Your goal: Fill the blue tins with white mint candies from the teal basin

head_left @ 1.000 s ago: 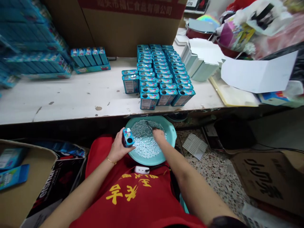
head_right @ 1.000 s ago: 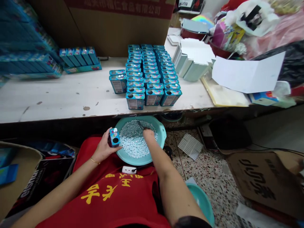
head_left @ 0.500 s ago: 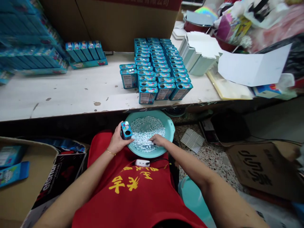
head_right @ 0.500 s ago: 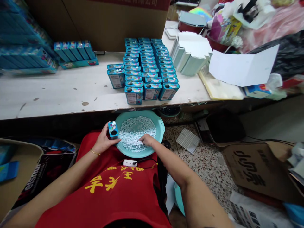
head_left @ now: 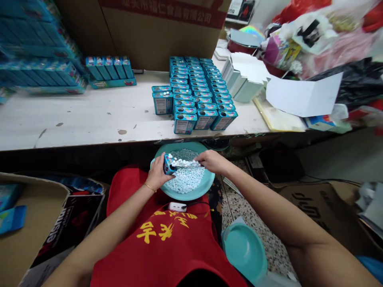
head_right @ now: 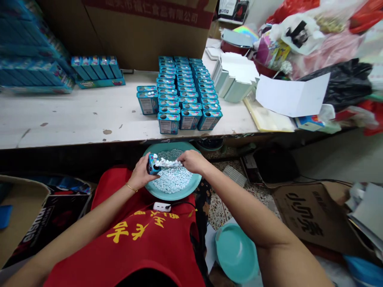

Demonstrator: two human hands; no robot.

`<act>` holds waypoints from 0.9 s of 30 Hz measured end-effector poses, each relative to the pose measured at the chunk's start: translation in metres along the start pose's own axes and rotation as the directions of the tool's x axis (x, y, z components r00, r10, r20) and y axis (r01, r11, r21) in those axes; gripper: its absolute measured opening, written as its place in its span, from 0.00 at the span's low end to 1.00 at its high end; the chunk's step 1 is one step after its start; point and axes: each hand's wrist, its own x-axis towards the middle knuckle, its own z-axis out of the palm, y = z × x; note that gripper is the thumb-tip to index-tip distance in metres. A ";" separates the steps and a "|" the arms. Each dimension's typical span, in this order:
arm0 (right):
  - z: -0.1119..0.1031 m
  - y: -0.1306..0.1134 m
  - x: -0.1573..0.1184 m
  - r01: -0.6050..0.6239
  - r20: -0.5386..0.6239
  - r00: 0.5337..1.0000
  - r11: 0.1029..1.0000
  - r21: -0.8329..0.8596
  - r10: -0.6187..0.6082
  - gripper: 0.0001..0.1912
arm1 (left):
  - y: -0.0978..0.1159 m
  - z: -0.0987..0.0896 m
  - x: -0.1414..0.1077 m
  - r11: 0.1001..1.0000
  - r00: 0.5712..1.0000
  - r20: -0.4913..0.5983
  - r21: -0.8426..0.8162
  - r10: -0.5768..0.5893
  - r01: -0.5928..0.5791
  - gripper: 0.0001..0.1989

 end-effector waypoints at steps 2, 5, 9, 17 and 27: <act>-0.008 -0.015 0.003 -0.030 0.019 0.999 0.982 -0.187 0.034 0.16 | 0.002 0.004 0.002 1.000 1.000 -0.005 0.017 0.006 -0.006 0.51; -0.013 -0.039 0.008 -0.086 0.039 0.993 0.911 -0.402 0.111 0.15 | 0.002 0.008 0.005 1.000 1.000 -0.004 0.011 0.013 -0.013 0.52; -0.016 -0.069 0.008 -0.071 0.011 0.996 0.868 -0.491 0.088 0.16 | 0.001 0.013 0.008 1.000 1.000 -0.002 -0.015 0.006 -0.006 0.52; -0.010 -0.010 -0.008 -0.131 -0.019 0.991 0.911 -0.391 0.134 0.16 | -0.005 0.000 0.001 0.995 0.997 -0.082 -0.099 0.015 -0.023 0.48; 0.154 0.029 0.047 -0.172 0.117 0.973 0.961 -0.218 0.201 0.14 | -0.017 -0.004 -0.008 0.993 0.990 -0.141 -0.117 -0.011 -0.006 0.49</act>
